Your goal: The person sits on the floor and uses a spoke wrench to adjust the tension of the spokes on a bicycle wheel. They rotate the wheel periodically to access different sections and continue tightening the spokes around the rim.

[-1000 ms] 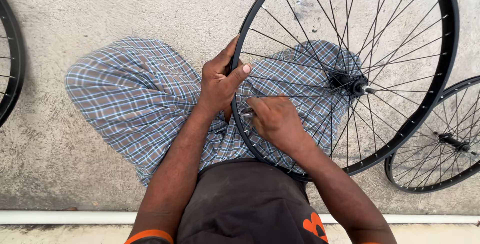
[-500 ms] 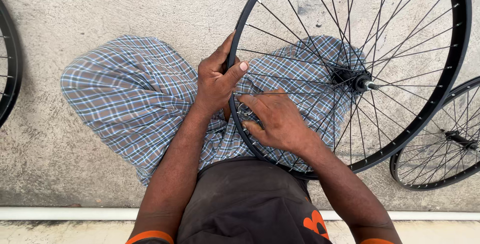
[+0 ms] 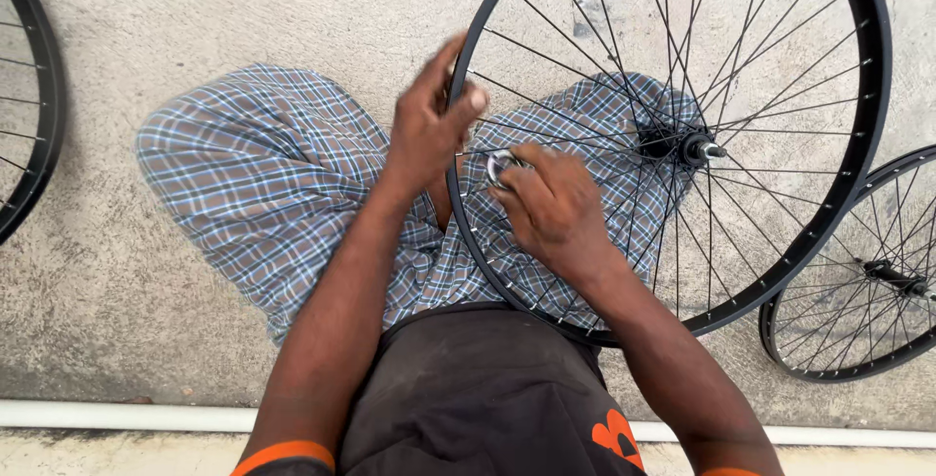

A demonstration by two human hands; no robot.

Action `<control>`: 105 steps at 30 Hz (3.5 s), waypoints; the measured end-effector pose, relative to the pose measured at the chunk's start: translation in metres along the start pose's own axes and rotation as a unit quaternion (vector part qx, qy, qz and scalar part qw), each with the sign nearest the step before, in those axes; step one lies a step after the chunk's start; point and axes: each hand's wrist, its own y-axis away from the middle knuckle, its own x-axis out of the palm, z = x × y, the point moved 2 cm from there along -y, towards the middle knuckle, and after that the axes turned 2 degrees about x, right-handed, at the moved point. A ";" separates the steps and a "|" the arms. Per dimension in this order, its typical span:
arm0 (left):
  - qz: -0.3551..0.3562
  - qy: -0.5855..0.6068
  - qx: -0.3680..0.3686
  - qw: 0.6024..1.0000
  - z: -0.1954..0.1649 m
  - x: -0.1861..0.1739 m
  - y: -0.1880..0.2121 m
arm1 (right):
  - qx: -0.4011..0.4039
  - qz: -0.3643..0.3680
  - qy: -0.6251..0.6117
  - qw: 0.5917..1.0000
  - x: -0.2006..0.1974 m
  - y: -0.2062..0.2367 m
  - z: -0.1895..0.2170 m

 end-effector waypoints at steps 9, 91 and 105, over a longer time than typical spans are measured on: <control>0.002 -0.011 0.011 1.000 0.000 0.006 0.031 | -0.003 0.109 -0.054 0.993 -0.008 -0.005 0.008; -0.011 -0.039 0.036 0.999 0.026 -0.004 0.027 | 0.117 0.123 -0.102 0.980 0.031 0.012 0.003; -0.002 -0.041 0.031 0.999 0.027 -0.003 0.020 | 0.129 0.168 -0.135 0.968 0.022 -0.004 -0.010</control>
